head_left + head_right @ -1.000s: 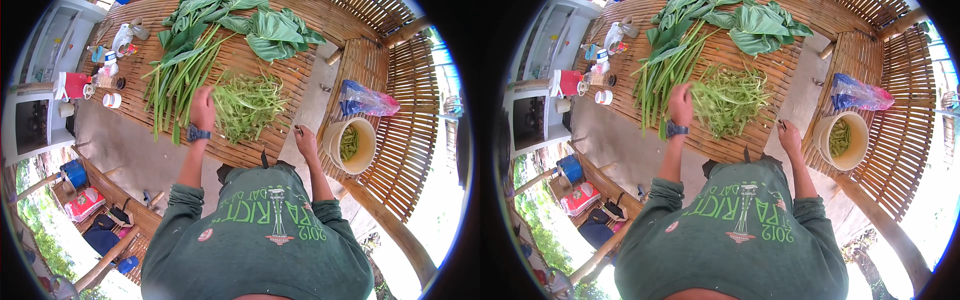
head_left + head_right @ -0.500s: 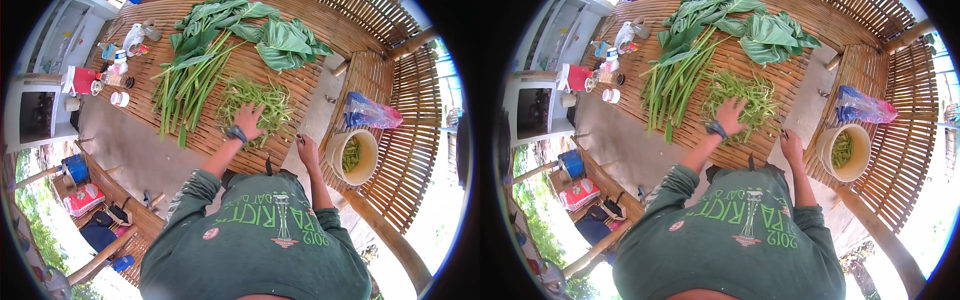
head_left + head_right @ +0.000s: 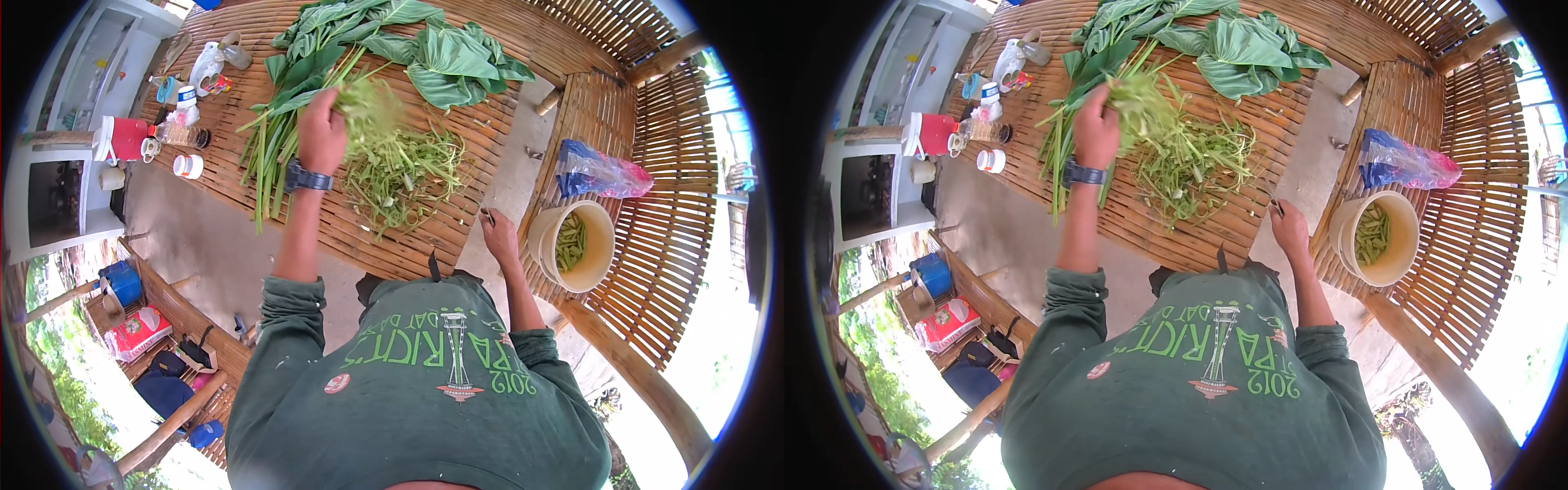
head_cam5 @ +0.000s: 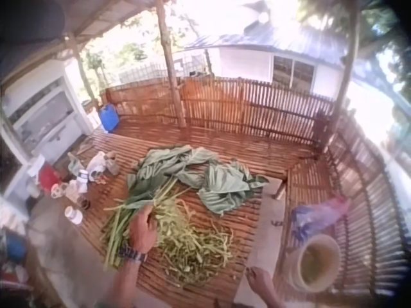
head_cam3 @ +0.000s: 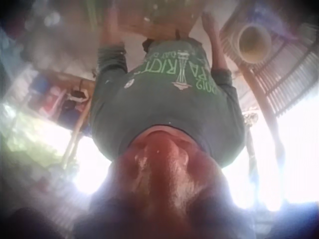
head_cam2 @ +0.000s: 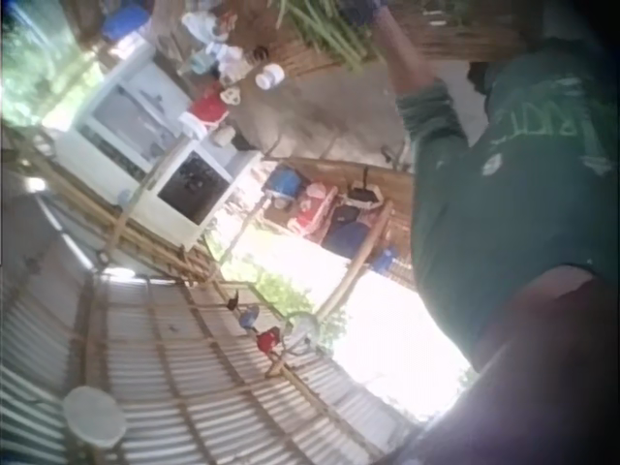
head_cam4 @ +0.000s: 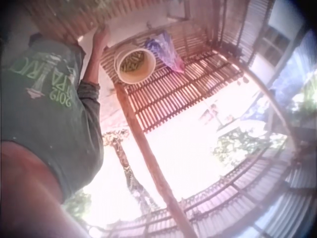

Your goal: The person uses a knife to peel the outer layer off long green vegetable stems. The peeled strips fall onto a bamboo table, and the person occasionally places the peeled stems into a nearby bucket.

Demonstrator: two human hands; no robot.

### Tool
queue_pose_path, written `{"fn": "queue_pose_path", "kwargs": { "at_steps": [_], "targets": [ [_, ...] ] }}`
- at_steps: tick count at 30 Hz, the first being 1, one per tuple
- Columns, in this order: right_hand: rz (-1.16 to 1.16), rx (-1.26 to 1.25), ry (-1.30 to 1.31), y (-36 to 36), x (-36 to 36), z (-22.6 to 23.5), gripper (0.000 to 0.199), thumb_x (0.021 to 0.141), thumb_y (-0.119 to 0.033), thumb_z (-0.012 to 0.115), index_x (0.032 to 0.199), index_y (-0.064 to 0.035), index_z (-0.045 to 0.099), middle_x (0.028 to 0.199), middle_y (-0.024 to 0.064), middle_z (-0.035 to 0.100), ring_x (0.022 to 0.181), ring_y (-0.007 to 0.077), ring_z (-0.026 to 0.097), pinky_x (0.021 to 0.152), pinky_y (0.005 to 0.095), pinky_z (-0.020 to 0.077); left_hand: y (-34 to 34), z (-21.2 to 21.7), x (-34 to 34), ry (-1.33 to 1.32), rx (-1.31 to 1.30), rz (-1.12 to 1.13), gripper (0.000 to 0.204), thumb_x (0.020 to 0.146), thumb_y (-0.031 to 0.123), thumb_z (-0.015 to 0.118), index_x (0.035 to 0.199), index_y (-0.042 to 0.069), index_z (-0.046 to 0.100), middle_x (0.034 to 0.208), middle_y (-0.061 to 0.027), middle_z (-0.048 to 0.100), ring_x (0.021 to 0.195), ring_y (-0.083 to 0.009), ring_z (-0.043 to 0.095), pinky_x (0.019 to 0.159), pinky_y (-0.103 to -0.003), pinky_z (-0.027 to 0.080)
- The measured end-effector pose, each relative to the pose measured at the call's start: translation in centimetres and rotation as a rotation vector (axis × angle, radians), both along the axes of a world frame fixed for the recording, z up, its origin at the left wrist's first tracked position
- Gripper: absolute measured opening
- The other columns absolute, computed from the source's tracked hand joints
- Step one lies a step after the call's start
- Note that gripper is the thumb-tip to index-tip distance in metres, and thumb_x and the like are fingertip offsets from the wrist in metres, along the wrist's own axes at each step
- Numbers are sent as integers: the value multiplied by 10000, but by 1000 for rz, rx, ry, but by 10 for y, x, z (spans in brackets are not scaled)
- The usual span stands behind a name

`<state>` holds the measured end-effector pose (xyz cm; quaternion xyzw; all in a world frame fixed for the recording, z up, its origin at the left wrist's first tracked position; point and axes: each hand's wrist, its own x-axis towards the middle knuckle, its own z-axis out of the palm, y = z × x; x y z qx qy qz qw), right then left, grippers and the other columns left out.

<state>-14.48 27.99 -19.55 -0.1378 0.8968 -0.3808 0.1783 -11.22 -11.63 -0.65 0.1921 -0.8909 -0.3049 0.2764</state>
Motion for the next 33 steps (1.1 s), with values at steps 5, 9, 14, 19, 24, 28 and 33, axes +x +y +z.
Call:
{"fn": "queue_pose_path", "kwargs": {
  "at_steps": [5,9,14,19,24,28,33],
  "targets": [
    [-52,11,10,-1,-2,-2,297,980,-273,669,1146,-33,725,1009,255,722,962,462,687,849,514,535,1,40,-15,182,-86,-109,352,898,-74,605,1231,16,675,1191,-197,706,1043,-391,696,876,-424,563],
    [-40,-24,12,-2,-1,-2,292,980,-272,674,1137,-31,724,994,255,723,952,467,687,838,510,540,9,10,-22,56,4,-129,402,908,-36,638,1306,25,642,1268,-207,678,1118,-402,668,952,-448,542],
    [2,-44,128,-4,4,-10,269,960,-241,686,1133,-37,709,985,244,710,935,461,678,817,514,545,11,-78,-10,-409,-199,-176,681,899,140,755,1513,62,473,1459,-271,523,1374,-448,482,1166,-507,407],
    [81,-47,261,-49,-10,-8,336,934,-250,713,1226,-90,667,1079,183,676,930,418,685,798,506,572,32,-120,5,-476,-150,-178,551,903,148,749,1405,18,563,1360,-249,593,1286,-429,547,1098,-506,459],
    [84,136,248,-123,-33,14,513,918,-330,738,1364,-125,587,1253,163,623,959,394,714,818,488,601,36,-147,24,-485,-95,-131,457,922,157,729,1343,14,621,1305,-232,625,1241,-416,575,1075,-489,474],
    [214,307,117,-146,-39,-20,487,919,-340,723,1319,-94,596,1171,185,649,964,398,713,818,502,586,17,-166,45,-463,-94,-45,441,907,151,741,1310,10,634,1300,-212,636,1255,-402,568,1074,-499,473],
    [409,-38,18,-150,-12,-26,324,950,-325,690,1095,-37,658,915,217,689,899,413,688,770,516,533,-33,-169,69,-421,-110,136,398,930,154,712,1300,29,637,1287,-215,637,1249,-405,571,1060,-502,472]
  ]
}}
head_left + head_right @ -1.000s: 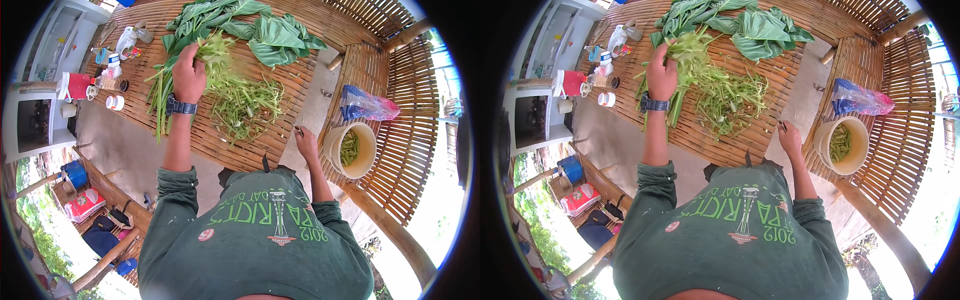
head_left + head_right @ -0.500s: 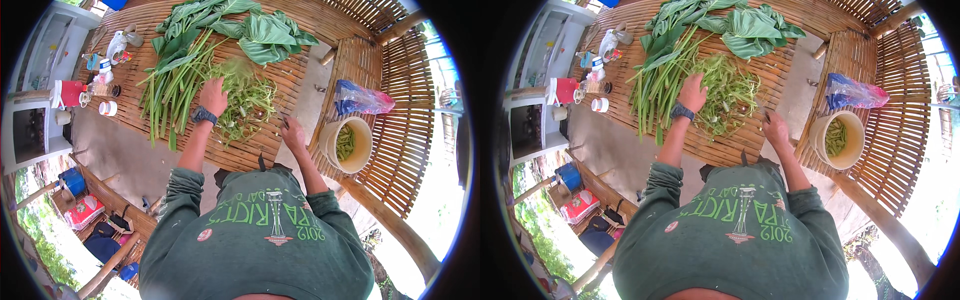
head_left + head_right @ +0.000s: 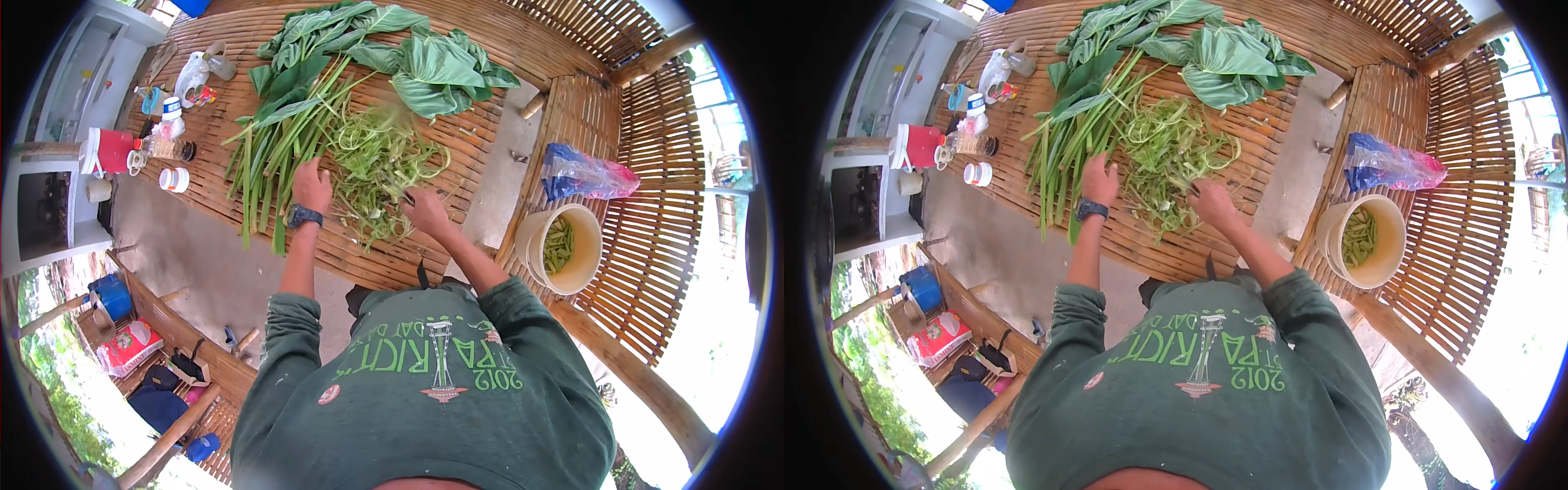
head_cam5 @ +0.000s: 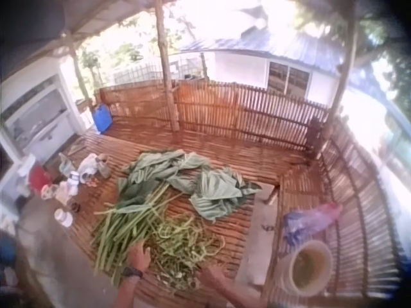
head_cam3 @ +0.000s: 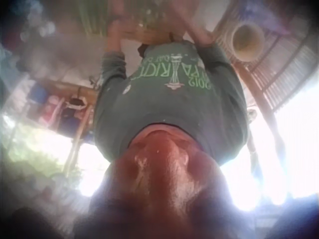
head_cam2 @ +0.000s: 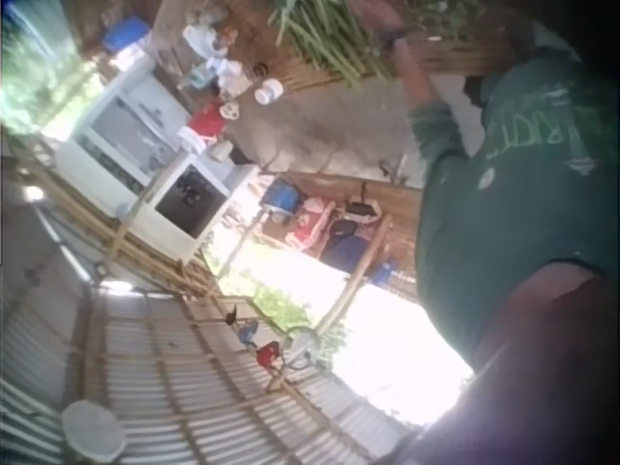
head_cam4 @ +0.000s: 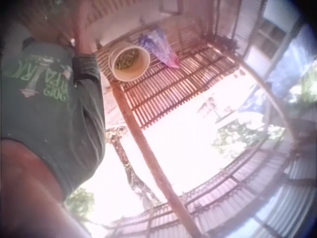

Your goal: The person uses a knife to peel the outer layer off long green vegetable stems. The peeled strips fall onto a bamboo table, and the person occasionally places the peeled stems into a nearby bucket.

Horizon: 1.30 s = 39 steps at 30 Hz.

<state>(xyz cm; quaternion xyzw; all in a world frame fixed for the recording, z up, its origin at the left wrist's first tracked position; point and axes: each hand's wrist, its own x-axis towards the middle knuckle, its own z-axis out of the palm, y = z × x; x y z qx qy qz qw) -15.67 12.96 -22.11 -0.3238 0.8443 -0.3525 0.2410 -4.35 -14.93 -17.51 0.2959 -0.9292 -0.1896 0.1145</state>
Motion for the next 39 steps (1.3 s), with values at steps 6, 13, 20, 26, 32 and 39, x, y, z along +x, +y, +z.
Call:
{"fn": "queue_pose_path", "kwargs": {
  "at_steps": [6,13,20,26,32,39],
  "targets": [
    [-28,-155,-234,-16,0,115,280,968,-255,655,1158,-52,686,989,227,705,921,405,697,818,503,534,-66,-9,2,-166,-177,177,468,976,178,674,1417,83,550,1404,-196,562,1357,-405,493,1099,-578,424],
    [-244,156,157,27,-38,72,561,983,-292,659,1489,-107,501,1240,228,667,1017,452,688,863,534,568,-72,-18,-20,-292,-130,222,429,1059,335,598,1412,97,551,1464,-164,524,1423,-383,439,1161,-625,370],
    [-213,163,53,111,13,42,288,967,-263,642,1139,-37,690,999,235,700,974,453,666,844,538,524,-92,-41,-3,-152,-198,327,363,1105,333,501,1382,106,563,1405,-138,559,1331,-370,501,1092,-560,447],
    [-306,180,-105,133,42,56,305,960,-246,645,1169,-29,690,1043,259,717,1015,463,678,884,538,527,-108,-23,-5,-421,-305,220,317,1030,129,618,1344,88,611,1390,-133,577,1304,-362,543,1070,-494,490],
    [-311,189,-13,142,47,33,300,968,-266,634,1191,-73,694,1080,230,733,1017,451,689,864,531,548,-109,-24,-14,-372,-226,320,269,1012,136,646,1268,58,620,1304,-167,622,1270,-372,564,1051,-485,505],
    [-327,190,-11,154,35,28,322,961,-289,644,1186,-64,694,1045,247,734,997,463,692,869,550,546,-113,-30,-18,-330,-180,293,279,941,108,697,1201,25,641,1195,-203,648,1172,-400,611,1006,-504,517]
  ]
}}
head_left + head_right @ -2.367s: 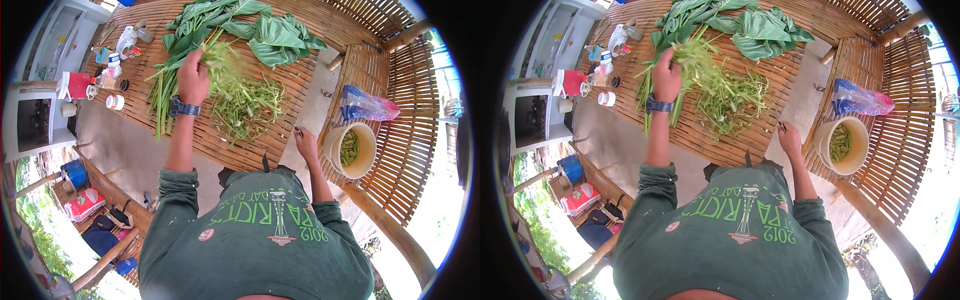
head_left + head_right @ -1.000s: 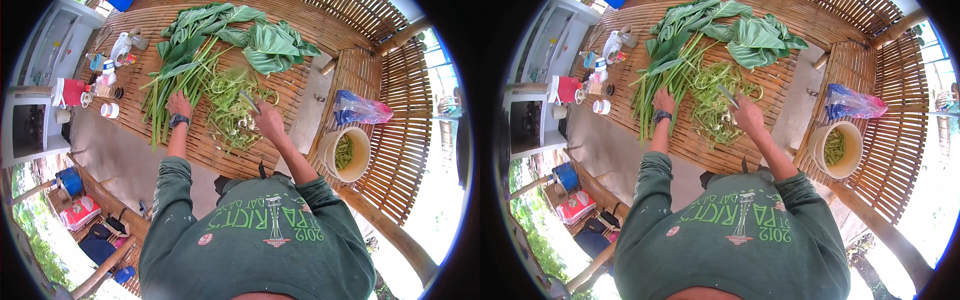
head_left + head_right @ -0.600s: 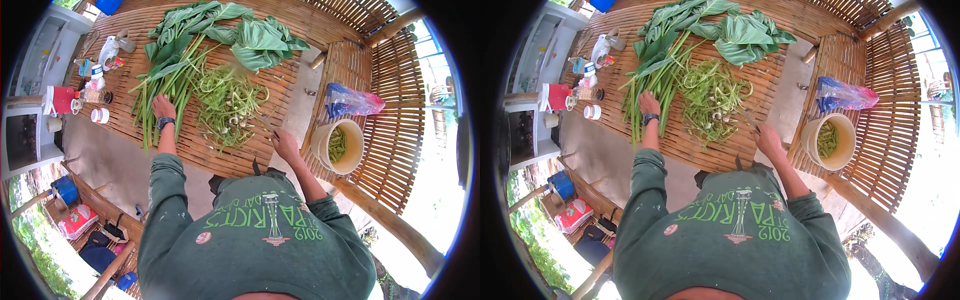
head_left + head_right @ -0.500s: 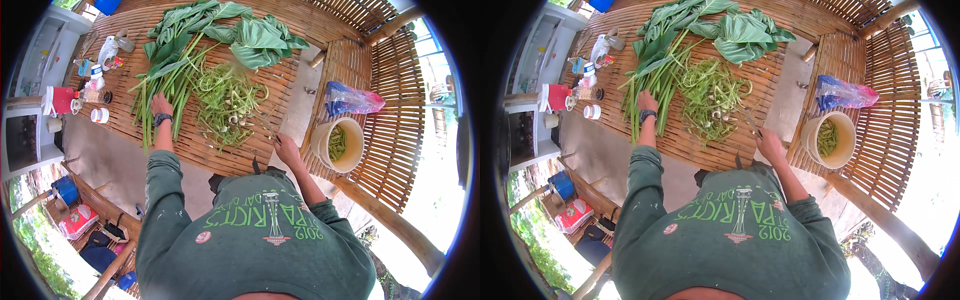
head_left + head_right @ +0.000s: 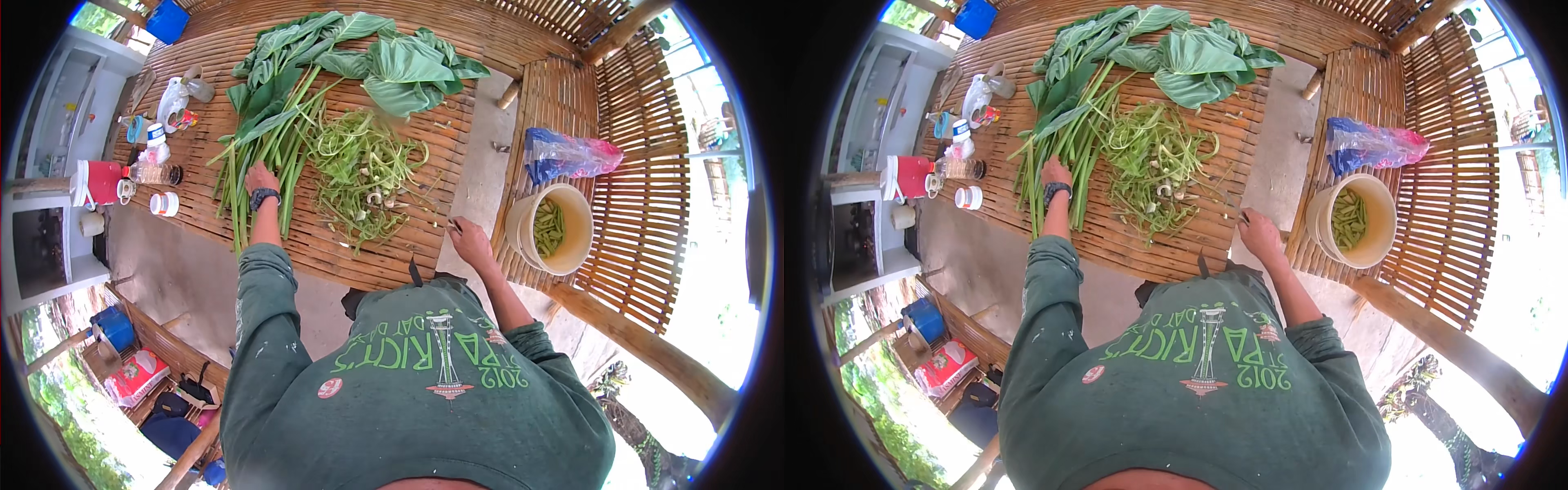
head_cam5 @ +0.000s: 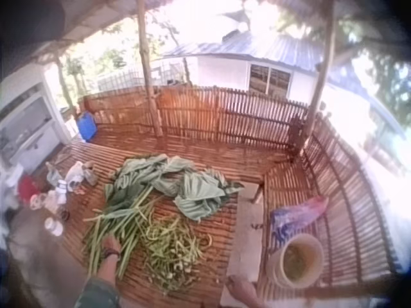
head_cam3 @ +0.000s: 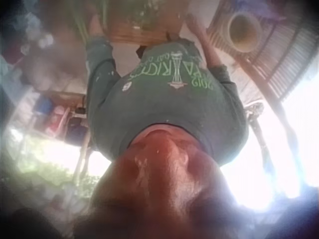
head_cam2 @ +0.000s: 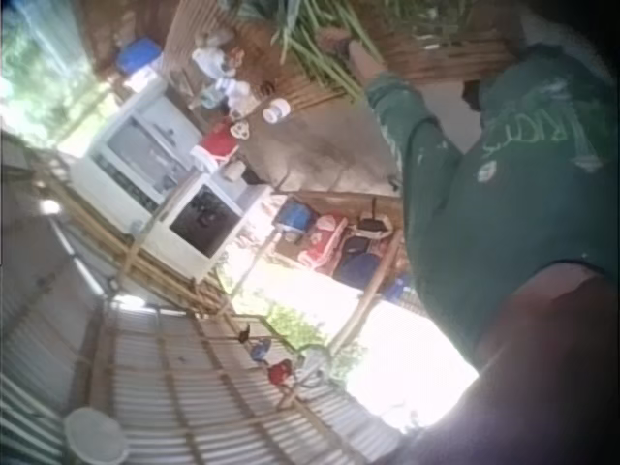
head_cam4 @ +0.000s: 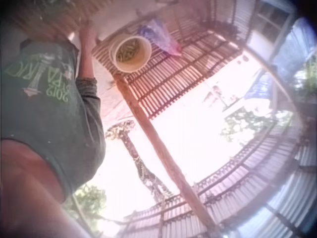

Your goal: The person uses a knife to peel the outer layer off long green vegetable stems. The peeled strips fall onto a bamboo table, and the person occasionally places the peeled stems into a nearby bucket.

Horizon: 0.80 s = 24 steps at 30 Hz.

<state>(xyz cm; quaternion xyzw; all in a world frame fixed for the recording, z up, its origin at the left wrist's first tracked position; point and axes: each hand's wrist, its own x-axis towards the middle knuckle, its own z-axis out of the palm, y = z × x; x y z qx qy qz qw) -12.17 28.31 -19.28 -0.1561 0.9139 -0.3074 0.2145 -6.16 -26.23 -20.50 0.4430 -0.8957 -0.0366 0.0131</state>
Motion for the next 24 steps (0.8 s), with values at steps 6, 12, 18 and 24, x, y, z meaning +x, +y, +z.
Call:
{"fn": "queue_pose_path", "kwargs": {
  "at_steps": [6,12,18,24],
  "targets": [
    [-216,51,26,52,-42,-2,353,974,-316,632,1197,-49,690,1021,286,723,1008,483,681,871,557,542,-11,-4,21,291,13,-174,347,894,78,605,1229,1,659,1167,-270,666,1110,-484,622,948,-540,497],
    [-371,28,154,82,-63,14,362,986,-311,632,1214,-34,679,1104,280,722,1055,484,674,894,544,537,77,102,68,406,95,-264,325,986,145,588,1273,18,674,1247,-265,688,1098,-440,666,937,-492,522],
    [-220,-245,-132,8,-42,35,376,1030,-334,598,1262,-44,663,968,237,729,934,446,697,834,496,533,158,180,84,337,103,-295,285,1034,156,599,1277,32,682,1159,-226,704,1061,-416,663,897,-473,530],
    [-58,-649,-131,-90,-74,212,320,1092,-255,523,1273,-30,659,794,126,661,744,239,648,712,374,510,177,232,105,485,16,-312,263,1046,153,589,1254,25,686,1100,-212,694,1013,-411,662,876,-479,527]
  ]
}}
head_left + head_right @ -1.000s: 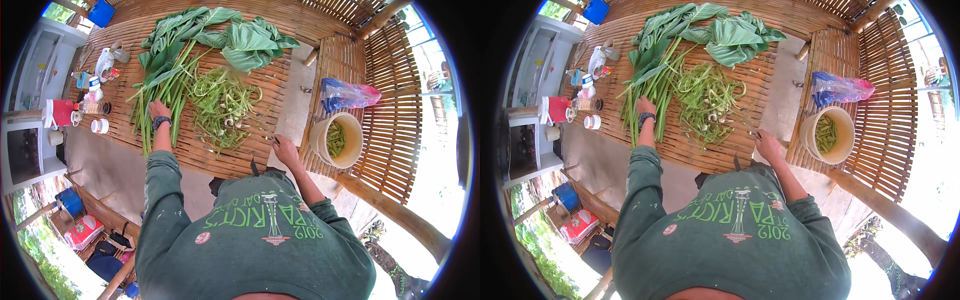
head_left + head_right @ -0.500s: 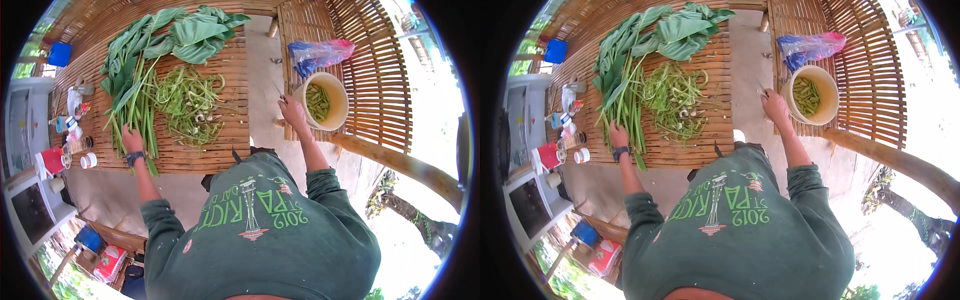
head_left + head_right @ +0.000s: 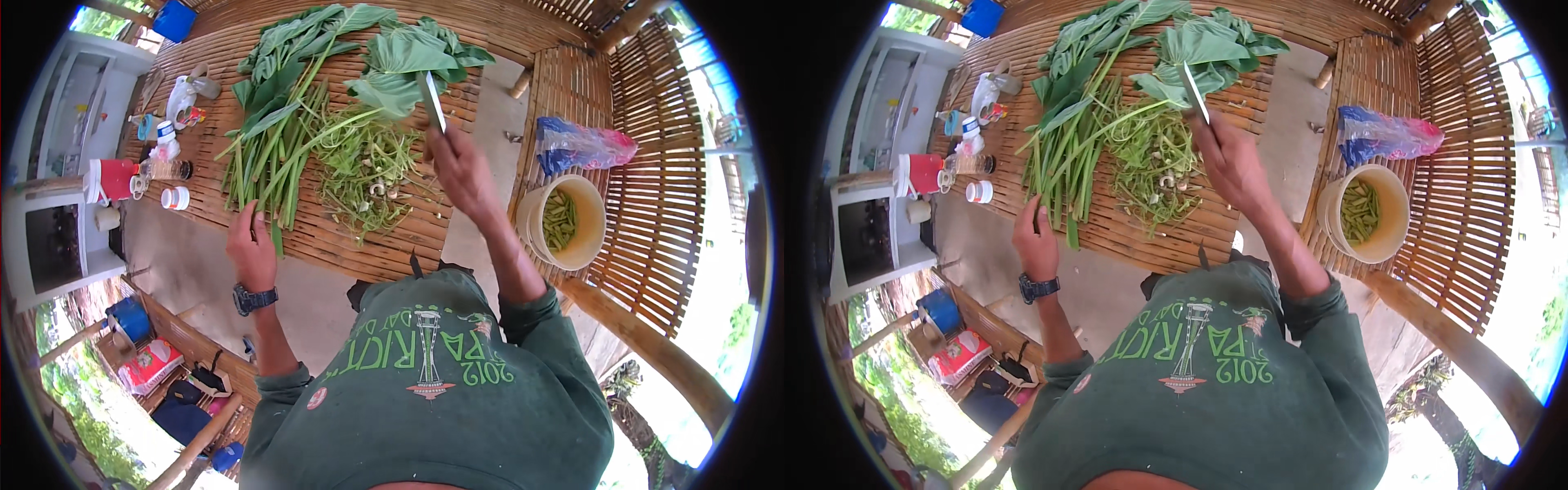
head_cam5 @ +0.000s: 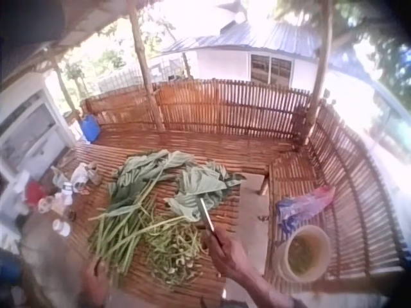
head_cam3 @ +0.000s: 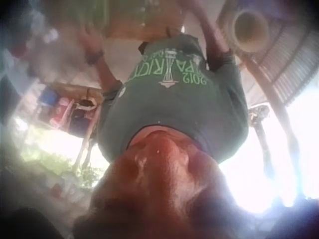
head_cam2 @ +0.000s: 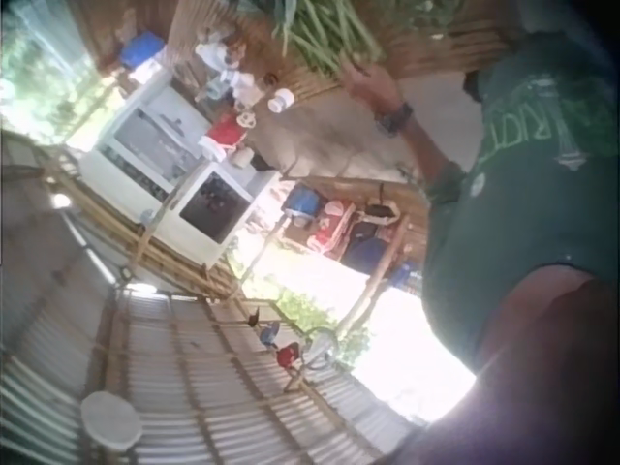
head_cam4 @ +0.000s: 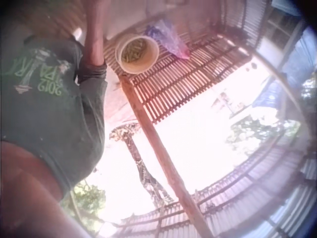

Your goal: The person uses a knife to peel the outer layer off long green vegetable stems. The peeled strips fall onto a bamboo table, and the person occasionally places the peeled stems into a nearby bucket.

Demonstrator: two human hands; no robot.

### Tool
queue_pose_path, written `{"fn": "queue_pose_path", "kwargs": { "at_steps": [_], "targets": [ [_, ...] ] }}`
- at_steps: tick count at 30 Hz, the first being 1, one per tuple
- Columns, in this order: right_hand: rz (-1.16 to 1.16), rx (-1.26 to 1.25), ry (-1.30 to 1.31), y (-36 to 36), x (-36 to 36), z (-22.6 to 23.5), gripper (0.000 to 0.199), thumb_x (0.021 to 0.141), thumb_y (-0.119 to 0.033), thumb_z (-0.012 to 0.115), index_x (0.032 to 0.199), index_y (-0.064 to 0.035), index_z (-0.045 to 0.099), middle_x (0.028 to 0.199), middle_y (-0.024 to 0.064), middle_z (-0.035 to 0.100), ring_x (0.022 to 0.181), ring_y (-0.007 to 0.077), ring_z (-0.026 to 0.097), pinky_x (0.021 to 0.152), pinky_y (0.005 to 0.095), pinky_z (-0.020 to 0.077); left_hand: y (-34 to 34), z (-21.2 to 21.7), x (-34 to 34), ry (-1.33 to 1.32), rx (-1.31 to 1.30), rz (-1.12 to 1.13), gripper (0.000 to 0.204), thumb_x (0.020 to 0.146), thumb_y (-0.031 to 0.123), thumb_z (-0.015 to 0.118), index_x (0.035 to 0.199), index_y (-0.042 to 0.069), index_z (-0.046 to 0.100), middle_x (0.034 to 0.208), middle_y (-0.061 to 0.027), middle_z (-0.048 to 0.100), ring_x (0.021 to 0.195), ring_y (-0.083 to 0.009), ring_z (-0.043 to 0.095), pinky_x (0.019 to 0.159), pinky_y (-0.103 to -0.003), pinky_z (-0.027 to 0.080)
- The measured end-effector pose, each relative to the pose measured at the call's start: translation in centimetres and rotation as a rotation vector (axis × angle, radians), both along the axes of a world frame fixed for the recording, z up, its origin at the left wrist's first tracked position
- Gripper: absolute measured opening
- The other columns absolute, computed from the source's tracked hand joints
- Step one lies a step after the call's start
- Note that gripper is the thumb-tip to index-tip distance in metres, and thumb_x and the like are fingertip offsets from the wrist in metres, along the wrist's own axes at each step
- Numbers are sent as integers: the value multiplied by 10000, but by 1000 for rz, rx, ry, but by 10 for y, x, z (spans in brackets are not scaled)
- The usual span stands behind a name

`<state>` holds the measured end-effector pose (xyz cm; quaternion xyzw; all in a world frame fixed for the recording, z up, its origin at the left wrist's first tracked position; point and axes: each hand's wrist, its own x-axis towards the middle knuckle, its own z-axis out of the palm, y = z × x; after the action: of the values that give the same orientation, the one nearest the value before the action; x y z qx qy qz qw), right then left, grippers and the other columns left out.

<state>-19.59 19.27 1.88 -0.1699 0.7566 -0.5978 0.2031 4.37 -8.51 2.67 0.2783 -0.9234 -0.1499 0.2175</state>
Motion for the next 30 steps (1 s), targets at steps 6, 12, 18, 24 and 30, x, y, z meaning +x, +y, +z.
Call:
{"fn": "queue_pose_path", "kwargs": {
  "at_steps": [6,12,18,24,30],
  "targets": [
    [-218,-640,677,-19,-44,150,429,1140,-362,453,920,-37,628,745,43,611,482,91,466,423,287,369,0,46,-10,78,-99,37,250,1050,139,591,1252,33,692,1089,-194,697,997,-385,673,858,-441,534],
    [-456,-729,1190,-31,-85,157,246,1082,-194,478,1016,-18,637,707,63,585,552,149,515,488,319,415,-12,65,-40,154,-139,62,251,1046,122,589,1257,40,698,1082,-186,705,985,-370,682,848,-431,539],
    [648,912,543,-78,-22,-225,260,943,-122,552,1089,33,703,945,254,718,832,409,718,718,521,572,-40,40,-57,158,-209,37,271,1035,109,589,1274,33,691,1127,-192,707,1025,-374,678,884,-452,531],
    [457,514,-32,-5,56,-205,434,1057,-335,471,1169,31,676,1077,338,692,1057,515,657,947,568,501,-37,-11,-44,-52,-54,36,259,996,111,626,1241,42,676,1059,-184,659,1006,-391,636,840,-485,519],
    [70,179,211,-24,-32,-36,338,1072,-291,520,1064,27,635,828,273,686,731,460,655,667,519,498,-34,-9,-63,-2,-111,4,265,990,103,628,1250,68,667,1036,-165,640,967,-390,634,810,-499,507]
  ]
}}
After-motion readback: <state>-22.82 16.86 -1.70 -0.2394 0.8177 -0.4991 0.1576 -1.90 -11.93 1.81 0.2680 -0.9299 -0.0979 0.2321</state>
